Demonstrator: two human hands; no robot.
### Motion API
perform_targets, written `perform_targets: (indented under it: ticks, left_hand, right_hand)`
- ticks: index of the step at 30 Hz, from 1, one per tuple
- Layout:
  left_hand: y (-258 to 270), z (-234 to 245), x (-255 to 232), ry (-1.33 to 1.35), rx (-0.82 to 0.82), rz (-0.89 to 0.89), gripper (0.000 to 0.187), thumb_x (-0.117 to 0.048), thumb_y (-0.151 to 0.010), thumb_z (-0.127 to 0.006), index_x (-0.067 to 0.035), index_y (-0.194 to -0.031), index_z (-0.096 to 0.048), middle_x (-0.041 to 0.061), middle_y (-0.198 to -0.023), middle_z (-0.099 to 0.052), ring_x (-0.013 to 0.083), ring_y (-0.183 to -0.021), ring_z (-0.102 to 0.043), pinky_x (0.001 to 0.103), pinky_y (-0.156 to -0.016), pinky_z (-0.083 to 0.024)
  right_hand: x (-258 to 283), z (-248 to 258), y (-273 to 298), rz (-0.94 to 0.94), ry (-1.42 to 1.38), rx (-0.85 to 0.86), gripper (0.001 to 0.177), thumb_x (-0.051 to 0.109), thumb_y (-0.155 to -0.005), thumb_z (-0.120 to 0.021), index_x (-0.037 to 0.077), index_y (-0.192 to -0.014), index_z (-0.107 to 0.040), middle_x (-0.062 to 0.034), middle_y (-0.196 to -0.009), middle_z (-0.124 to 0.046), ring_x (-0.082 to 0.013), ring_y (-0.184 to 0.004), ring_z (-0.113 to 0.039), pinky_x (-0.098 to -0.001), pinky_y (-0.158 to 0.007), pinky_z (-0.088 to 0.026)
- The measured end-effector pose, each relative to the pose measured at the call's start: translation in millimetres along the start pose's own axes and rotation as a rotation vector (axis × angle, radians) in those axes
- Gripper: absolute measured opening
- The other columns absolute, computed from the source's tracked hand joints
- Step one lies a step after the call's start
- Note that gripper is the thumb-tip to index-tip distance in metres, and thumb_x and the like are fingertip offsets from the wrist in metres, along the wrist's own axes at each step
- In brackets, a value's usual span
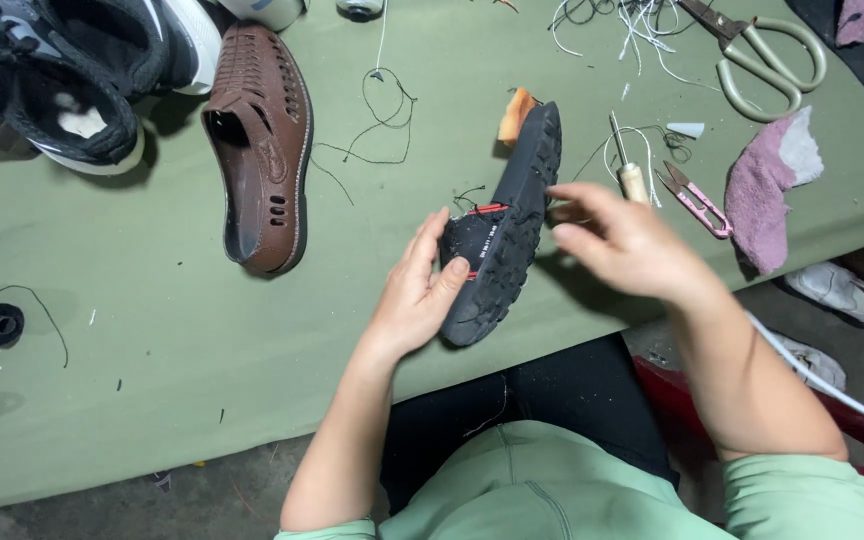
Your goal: The person uses a stitching awl to pierce holes along the side of a black slide sandal and then pulls a black thread through the holes to sew the sole. The person repeatedly rotates the sandal to access different sections of the seam while working at a green table.
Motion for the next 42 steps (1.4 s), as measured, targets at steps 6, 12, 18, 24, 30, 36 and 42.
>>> perform_targets:
  ticks: [6,12,18,24,30,36,42]
  left_hand:
    - [26,-42,-15,0.215,-0.15,-0.083,0.078,-0.019,-0.093,-0.072,0.008,-0.154,-0.031,0.035,-0.147,-0.03,0.0592,-0.128,-0.046,0.052,-0.087,-0.061]
    - [23,-36,2,-0.207,-0.244,-0.051,0.054,-0.029,-0.1,-0.062,0.002,-0.143,-0.048,0.028,-0.125,-0.055,0.0361,-0.094,-0.074,0.038,-0.064,-0.067]
    - [-2,-25,-4,-0.482,-0.363,-0.392,0.034,-0.03,-0.1,-0.066,-0.014,-0.131,-0.067,0.009,-0.118,-0.06,0.032,-0.114,-0.062,0.045,-0.098,-0.05]
    - [-16,-25,-8,-0.355,-0.34,-0.343,0.021,-0.022,-0.094,-0.074,-0.019,-0.114,-0.078,0.004,-0.099,-0.073,0.0269,-0.096,-0.074,0.039,-0.083,-0.06]
    - [-20,-21,-12,-0.36,-0.304,-0.249,0.021,-0.025,-0.094,-0.07,-0.023,-0.115,-0.076,-0.007,-0.107,-0.072,0.0112,-0.089,-0.07,0.029,-0.074,-0.055]
    - [-30,-25,-15,-0.523,-0.295,-0.32,0.021,-0.03,-0.092,-0.075,-0.023,-0.112,-0.076,-0.004,-0.104,-0.065,0.024,-0.096,-0.064,0.04,-0.076,-0.055]
    - [-39,-25,-21,-0.71,-0.323,-0.49,0.003,-0.017,-0.095,-0.072,-0.014,-0.095,-0.071,-0.002,-0.09,-0.062,0.0256,-0.089,-0.059,0.041,-0.056,-0.052]
  right_hand:
    - [0,-23,-12,0.021,-0.092,-0.025,0.052,0.027,-0.099,-0.06,0.014,-0.149,-0.052,-0.023,-0.13,-0.068,-0.0432,-0.116,-0.065,-0.0579,-0.094,-0.055]
    - [5,-30,-15,0.065,-0.197,-0.043,0.041,0.025,-0.101,-0.062,0.01,-0.139,-0.065,-0.0161,-0.12,-0.075,-0.0334,-0.114,-0.07,-0.0496,-0.096,-0.055]
    - [-12,-27,-16,0.126,-0.162,-0.056,0.036,0.021,-0.103,-0.06,0.008,-0.135,-0.067,-0.0154,-0.117,-0.076,-0.032,-0.113,-0.07,-0.0481,-0.096,-0.055]
    - [-60,39,-4,0.091,0.548,-0.299,0.039,0.021,-0.101,-0.076,0.001,-0.135,-0.071,-0.0224,-0.111,-0.075,-0.0416,-0.103,-0.072,-0.0521,-0.087,-0.058]
    - [-120,57,28,-0.261,0.869,-0.24,0.035,0.032,-0.1,-0.071,0.008,-0.126,-0.071,-0.0239,-0.113,-0.071,-0.0493,-0.102,-0.064,-0.0621,-0.076,-0.053]
    - [-165,47,33,-0.084,0.963,-0.407,0.028,0.024,-0.1,-0.076,0.009,-0.123,-0.079,-0.0181,-0.102,-0.067,-0.0436,-0.096,-0.065,-0.0521,-0.083,-0.055]
    - [-142,56,29,-0.029,0.859,-0.472,0.021,0.005,-0.107,-0.054,-0.007,-0.114,-0.07,-0.0236,-0.105,-0.069,-0.0418,-0.095,-0.064,-0.053,-0.074,-0.051]
Point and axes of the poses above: each hand's wrist, its own y-axis away from the middle knuckle, its own z-axis out of the back of the hand, x = y × z, the point moved 1 cm from there along -y, towards the middle knuckle
